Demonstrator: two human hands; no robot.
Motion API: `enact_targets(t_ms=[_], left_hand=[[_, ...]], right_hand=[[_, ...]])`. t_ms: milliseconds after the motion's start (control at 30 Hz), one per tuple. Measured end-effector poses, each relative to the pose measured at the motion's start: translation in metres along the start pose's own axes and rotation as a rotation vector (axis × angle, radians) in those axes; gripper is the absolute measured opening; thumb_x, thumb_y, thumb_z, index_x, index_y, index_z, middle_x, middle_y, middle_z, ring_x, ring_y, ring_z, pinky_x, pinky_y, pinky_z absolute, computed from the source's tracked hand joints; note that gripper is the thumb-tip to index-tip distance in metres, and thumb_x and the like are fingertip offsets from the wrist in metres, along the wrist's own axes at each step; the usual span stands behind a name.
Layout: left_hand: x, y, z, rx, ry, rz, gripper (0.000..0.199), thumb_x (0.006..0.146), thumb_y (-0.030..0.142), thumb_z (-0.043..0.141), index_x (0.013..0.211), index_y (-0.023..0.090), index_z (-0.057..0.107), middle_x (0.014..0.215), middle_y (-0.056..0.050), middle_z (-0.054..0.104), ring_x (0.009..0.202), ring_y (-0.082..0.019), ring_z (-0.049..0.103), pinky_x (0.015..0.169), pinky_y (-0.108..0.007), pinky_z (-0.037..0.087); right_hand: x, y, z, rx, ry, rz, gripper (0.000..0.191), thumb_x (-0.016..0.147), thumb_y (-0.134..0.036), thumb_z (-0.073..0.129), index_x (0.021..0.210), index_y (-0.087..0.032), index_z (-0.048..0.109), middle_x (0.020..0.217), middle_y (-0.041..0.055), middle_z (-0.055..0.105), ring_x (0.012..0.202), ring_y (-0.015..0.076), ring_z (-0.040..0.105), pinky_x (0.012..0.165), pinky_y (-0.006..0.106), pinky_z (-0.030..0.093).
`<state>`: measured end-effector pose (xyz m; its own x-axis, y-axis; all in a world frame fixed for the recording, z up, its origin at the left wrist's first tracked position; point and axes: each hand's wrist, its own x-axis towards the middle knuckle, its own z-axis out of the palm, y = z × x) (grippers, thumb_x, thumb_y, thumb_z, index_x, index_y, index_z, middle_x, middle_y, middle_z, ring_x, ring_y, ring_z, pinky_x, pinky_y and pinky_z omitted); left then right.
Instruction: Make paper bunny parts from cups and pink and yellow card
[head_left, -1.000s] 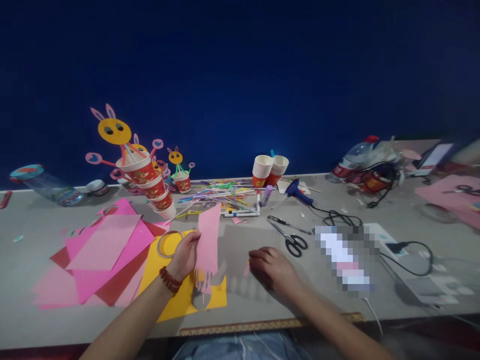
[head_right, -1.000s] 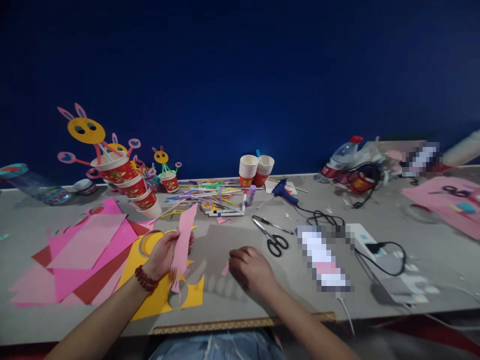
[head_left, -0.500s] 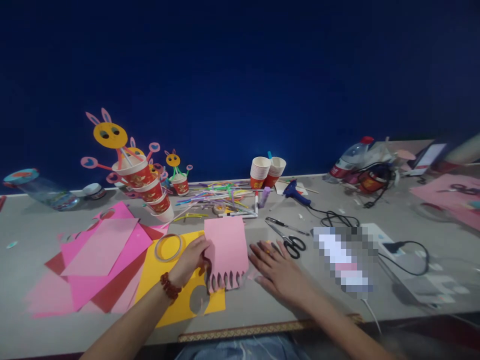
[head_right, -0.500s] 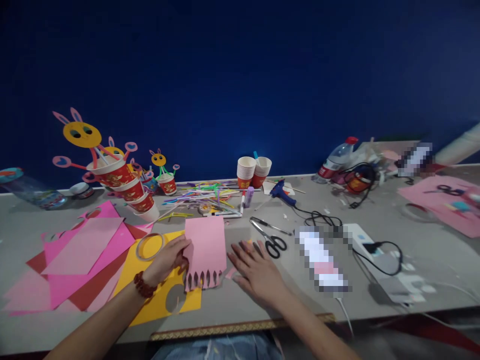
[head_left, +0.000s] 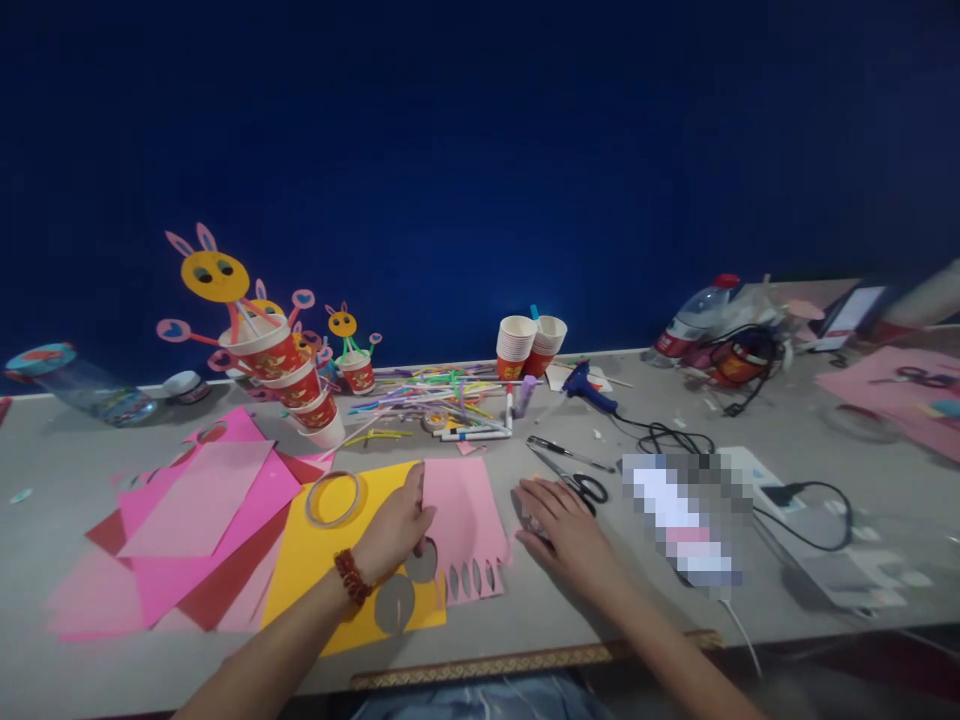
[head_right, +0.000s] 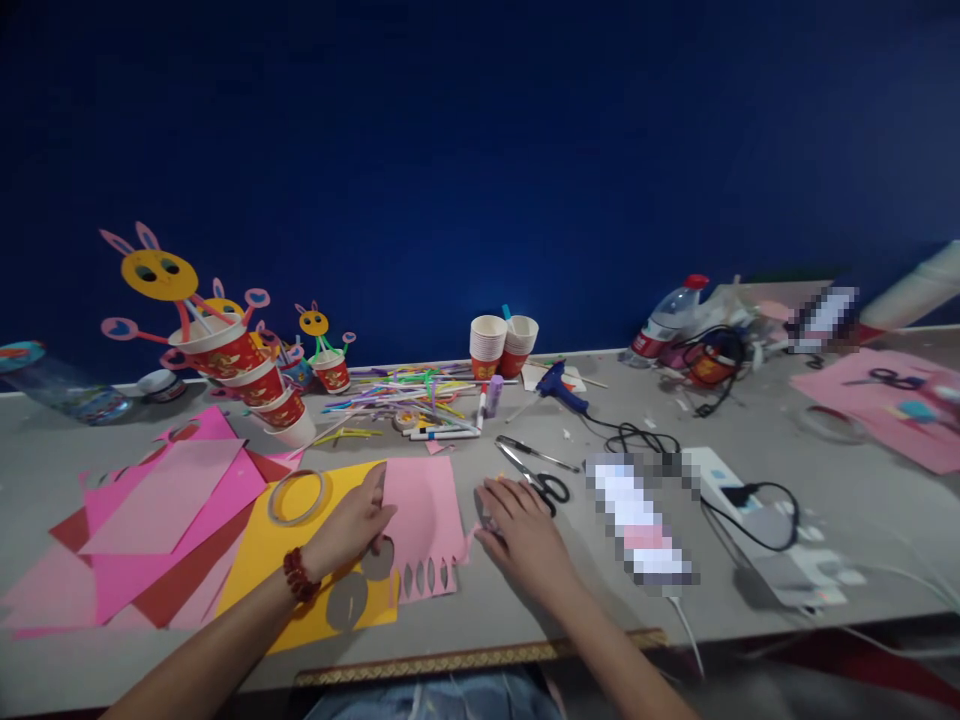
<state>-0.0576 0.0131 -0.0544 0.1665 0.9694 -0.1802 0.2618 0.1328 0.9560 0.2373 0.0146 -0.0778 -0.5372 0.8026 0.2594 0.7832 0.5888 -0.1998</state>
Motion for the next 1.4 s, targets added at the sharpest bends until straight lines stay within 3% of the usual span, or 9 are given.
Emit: enact_targets(t_ms=[267, 400, 567, 733, 867, 967, 1067, 1267, 1400], left_hand=[[0.010, 0.008, -0.017, -0.283, -0.049, -0.088, 0.059, 0.078, 0.037, 0.071, 0.126, 0.018, 0.043, 0.054, 0.008, 0.059, 0.033, -0.010, 0.049, 0.033, -0.017, 0.031], [0.008, 0.013, -0.034, -0.337, 0.045, -0.038, 0.054, 0.081, 0.036, 0.070, 0.126, 0.019, 0.046, 0.051, 0.010, 0.053, 0.037, -0.008, 0.046, 0.036, -0.015, 0.031], [0.001, 0.007, -0.019, -0.293, -0.017, -0.093, 0.060, 0.078, 0.034, 0.071, 0.129, 0.019, 0.044, 0.054, 0.009, 0.056, 0.032, -0.009, 0.047, 0.033, -0.016, 0.029], [-0.005, -0.006, 0.010, -0.133, 0.028, -0.062, 0.069, 0.081, 0.030, 0.065, 0.143, 0.019, 0.034, 0.057, 0.009, 0.054, 0.033, -0.012, 0.050, 0.035, -0.020, 0.032], [-0.002, -0.008, 0.017, 0.175, 0.047, 0.055, 0.074, 0.084, 0.027, 0.060, 0.150, 0.014, 0.029, 0.056, 0.005, 0.056, 0.039, -0.017, 0.054, 0.046, -0.026, 0.037], [0.001, -0.003, 0.015, 0.500, 0.140, 0.119, 0.071, 0.086, 0.030, 0.059, 0.149, 0.011, 0.032, 0.070, -0.005, 0.066, 0.063, -0.026, 0.066, 0.061, -0.031, 0.044], [-0.001, 0.004, 0.013, 0.738, 0.226, 0.227, 0.058, 0.090, 0.032, 0.054, 0.144, 0.013, 0.042, 0.108, -0.019, 0.067, 0.101, -0.036, 0.065, 0.083, -0.042, 0.047], [-0.012, 0.008, 0.019, 1.004, -0.119, 0.563, 0.049, 0.086, 0.037, 0.064, 0.132, 0.023, 0.055, 0.144, -0.016, 0.049, 0.131, -0.038, 0.043, 0.111, -0.057, 0.030], [-0.014, -0.002, 0.020, 1.036, -0.103, 0.533, 0.046, 0.088, 0.034, 0.062, 0.130, 0.019, 0.054, 0.140, -0.017, 0.052, 0.128, -0.036, 0.045, 0.108, -0.055, 0.037]], right_hand=[[0.009, -0.021, -0.009, 0.122, -0.054, -0.068, 0.057, 0.091, -0.047, 0.060, 0.140, -0.020, 0.050, 0.141, 0.0137, 0.056, 0.132, 0.0317, 0.046, 0.117, 0.058, 0.024], [0.009, -0.023, -0.004, 0.121, -0.019, -0.007, 0.062, 0.088, -0.050, 0.062, 0.138, -0.016, 0.050, 0.141, 0.0180, 0.054, 0.132, 0.0352, 0.044, 0.116, 0.061, 0.021], [0.011, -0.027, 0.003, 0.116, -0.037, -0.024, 0.044, 0.085, -0.047, 0.067, 0.119, -0.020, 0.061, 0.125, 0.0133, 0.063, 0.121, 0.0333, 0.053, 0.115, 0.063, 0.019], [0.011, -0.014, 0.000, 0.005, 0.045, 0.106, 0.018, 0.088, -0.029, 0.065, 0.105, -0.022, 0.064, 0.118, 0.0106, 0.067, 0.116, 0.0312, 0.057, 0.114, 0.060, 0.025], [0.007, -0.002, -0.007, -0.001, 0.085, 0.084, 0.024, 0.092, -0.033, 0.061, 0.113, -0.022, 0.063, 0.122, 0.0111, 0.066, 0.118, 0.0309, 0.056, 0.114, 0.058, 0.028], [0.002, 0.003, -0.009, 0.010, 0.099, 0.067, 0.028, 0.095, -0.033, 0.055, 0.120, -0.021, 0.061, 0.126, 0.0121, 0.065, 0.121, 0.0300, 0.056, 0.113, 0.055, 0.032], [-0.004, 0.005, -0.008, 0.023, 0.071, 0.031, 0.035, 0.095, -0.034, 0.054, 0.128, -0.021, 0.058, 0.133, 0.0132, 0.061, 0.125, 0.0303, 0.053, 0.111, 0.054, 0.036], [-0.007, 0.006, -0.001, 0.006, 0.023, 0.028, 0.039, 0.090, -0.031, 0.062, 0.127, -0.021, 0.060, 0.134, 0.0133, 0.061, 0.128, 0.0317, 0.052, 0.112, 0.057, 0.034], [0.000, 0.010, -0.012, 0.053, 0.073, 0.033, 0.034, 0.092, -0.034, 0.061, 0.122, -0.020, 0.062, 0.128, 0.0133, 0.065, 0.122, 0.0314, 0.056, 0.110, 0.056, 0.038]])
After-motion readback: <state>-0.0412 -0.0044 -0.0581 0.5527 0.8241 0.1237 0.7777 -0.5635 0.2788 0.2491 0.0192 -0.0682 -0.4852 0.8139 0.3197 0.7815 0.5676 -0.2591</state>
